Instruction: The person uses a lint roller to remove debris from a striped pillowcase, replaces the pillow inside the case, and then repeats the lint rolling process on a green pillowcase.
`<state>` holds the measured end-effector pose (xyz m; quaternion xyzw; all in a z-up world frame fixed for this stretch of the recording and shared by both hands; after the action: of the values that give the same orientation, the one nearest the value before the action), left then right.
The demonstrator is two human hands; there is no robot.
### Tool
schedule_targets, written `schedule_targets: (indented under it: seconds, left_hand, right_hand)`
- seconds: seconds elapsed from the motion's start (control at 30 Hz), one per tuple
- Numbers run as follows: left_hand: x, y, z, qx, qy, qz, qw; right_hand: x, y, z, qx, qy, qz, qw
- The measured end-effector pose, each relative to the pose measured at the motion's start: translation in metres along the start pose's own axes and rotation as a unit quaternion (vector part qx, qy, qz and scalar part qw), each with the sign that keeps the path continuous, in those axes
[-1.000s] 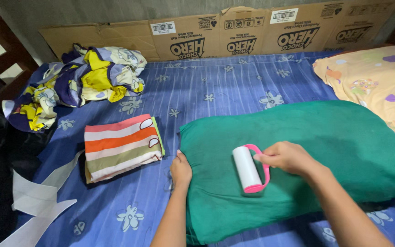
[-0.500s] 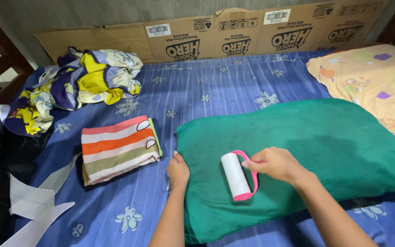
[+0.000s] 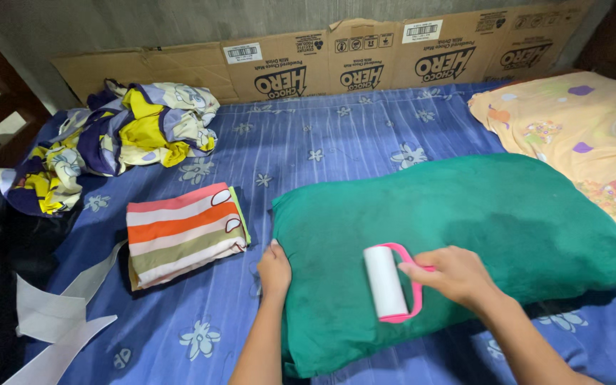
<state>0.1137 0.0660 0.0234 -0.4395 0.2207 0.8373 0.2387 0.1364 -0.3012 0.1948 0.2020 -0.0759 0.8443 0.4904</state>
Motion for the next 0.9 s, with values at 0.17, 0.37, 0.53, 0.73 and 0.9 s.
schedule_targets:
  seconds: [0.17,0.37,0.53,0.73,0.9]
  left_hand:
    - [0.000,0.073,0.021,0.060,-0.138,-0.036,0.988]
    - [0.008,0.133,0.052,0.089,-0.153,0.073,0.982]
    - [-0.011,0.162,0.065,0.121,-0.179,0.113,0.970]
    - [-0.013,0.160,0.040,0.108,-0.070,0.105,0.986]
    - [0.005,0.132,0.063,0.036,0.003,0.036,0.999]
  right_hand:
    - [0.037,0.013,-0.014,-0.094,0.005,0.101,0.990]
    - [0.111,0.029,-0.057,-0.107,0.024,0.233,0.966]
    - [0.012,0.052,-0.007,-0.150,0.042,0.134,0.979]
    - [0.016,0.064,-0.017,-0.196,0.032,0.155,0.968]
    - [0.105,0.053,-0.058,-0.154,0.032,0.223,0.962]
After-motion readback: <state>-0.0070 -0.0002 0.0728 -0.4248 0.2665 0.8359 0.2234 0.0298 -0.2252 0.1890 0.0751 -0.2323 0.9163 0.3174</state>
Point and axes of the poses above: each hand's wrist, its own y-axis away from the middle knuckle, its own z-axis out of the back of the hand, x = y × z, the point moved 9 cm from there along -y, towards the middle knuckle, and after that the axes turned 11 degrees about z, right-handed, at the moved point
